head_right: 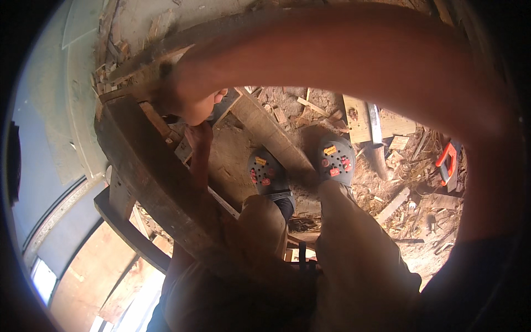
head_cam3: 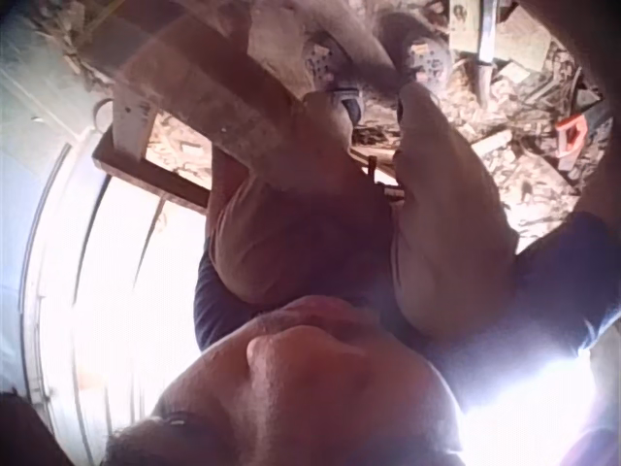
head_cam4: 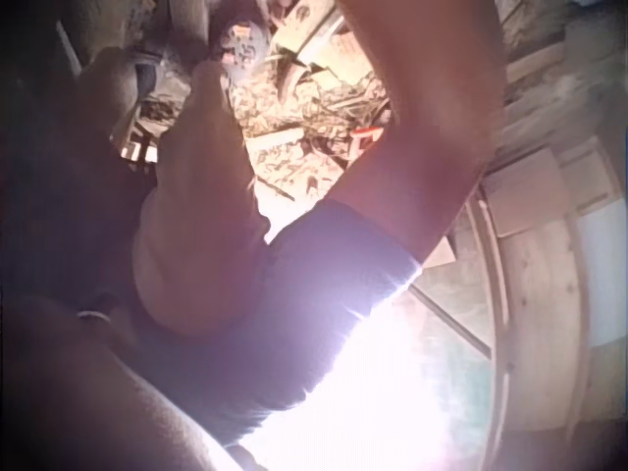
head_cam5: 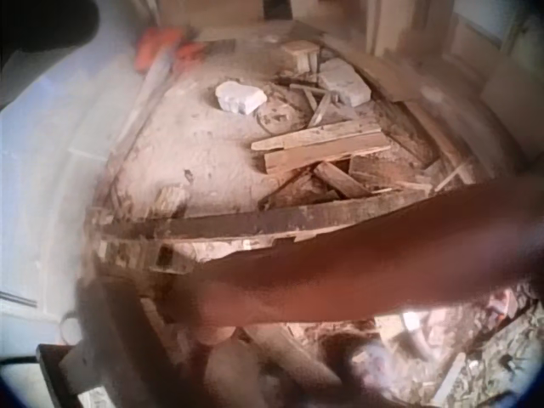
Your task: The person uses a hammer to repeatedly strike and pry at a wooden frame, attempting to separate or adjust its components. The person repositions the frame and continues hammering different sections throughout the clip.
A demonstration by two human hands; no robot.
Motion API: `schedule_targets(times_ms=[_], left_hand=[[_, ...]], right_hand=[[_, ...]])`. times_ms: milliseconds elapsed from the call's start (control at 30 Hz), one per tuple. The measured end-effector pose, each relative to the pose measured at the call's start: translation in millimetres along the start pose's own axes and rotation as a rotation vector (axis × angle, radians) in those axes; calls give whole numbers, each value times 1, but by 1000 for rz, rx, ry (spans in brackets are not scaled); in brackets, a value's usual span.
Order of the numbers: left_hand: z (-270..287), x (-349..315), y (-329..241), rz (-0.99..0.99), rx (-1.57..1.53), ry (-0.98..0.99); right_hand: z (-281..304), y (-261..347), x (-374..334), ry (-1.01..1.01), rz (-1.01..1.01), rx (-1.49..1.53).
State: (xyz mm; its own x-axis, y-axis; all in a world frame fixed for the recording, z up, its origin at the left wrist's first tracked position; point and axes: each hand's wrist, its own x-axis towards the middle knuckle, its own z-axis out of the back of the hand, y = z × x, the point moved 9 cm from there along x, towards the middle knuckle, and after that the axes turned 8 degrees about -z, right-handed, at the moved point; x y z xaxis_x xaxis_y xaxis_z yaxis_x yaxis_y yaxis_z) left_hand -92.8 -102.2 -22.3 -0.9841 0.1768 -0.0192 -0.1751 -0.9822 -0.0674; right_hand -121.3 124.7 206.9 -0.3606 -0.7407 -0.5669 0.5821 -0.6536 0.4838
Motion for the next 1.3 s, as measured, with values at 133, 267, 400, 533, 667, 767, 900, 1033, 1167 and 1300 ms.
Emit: schedule_targets(times_ms=[133,267,400,533,667,767,900,1033,1167,1300], left_hand=[[-53,-8,10,86,82,-141],[14,-10,-65,-107,-238,-261],[10,10,-85,-13,-458,-146],[46,-3,-42,-137,-306,-203],[4,14,-46,78,-374,87],[-20,7,-18,-9,6,74],[-11,9,-49,-158,-168,-188],[-5,5,-57,-289,-129,-315],[13,-4,-22,-80,-192,-125],[31,9,-72,-29,-335,-70]], right_hand=[[-26,-13,-10,-295,38,-33],[-60,-23,-13,106,-126,-97],[-73,-42,-47,48,-134,26],[-70,-27,-51,-145,-73,210],[-69,-35,-58,-204,-160,197],[-38,-31,-46,-316,-46,-47],[-53,-50,-41,-170,-129,-64],[-62,-47,-35,-221,-113,49],[-67,-37,-34,-156,-102,96],[-110,-60,-96,-149,-164,728]])
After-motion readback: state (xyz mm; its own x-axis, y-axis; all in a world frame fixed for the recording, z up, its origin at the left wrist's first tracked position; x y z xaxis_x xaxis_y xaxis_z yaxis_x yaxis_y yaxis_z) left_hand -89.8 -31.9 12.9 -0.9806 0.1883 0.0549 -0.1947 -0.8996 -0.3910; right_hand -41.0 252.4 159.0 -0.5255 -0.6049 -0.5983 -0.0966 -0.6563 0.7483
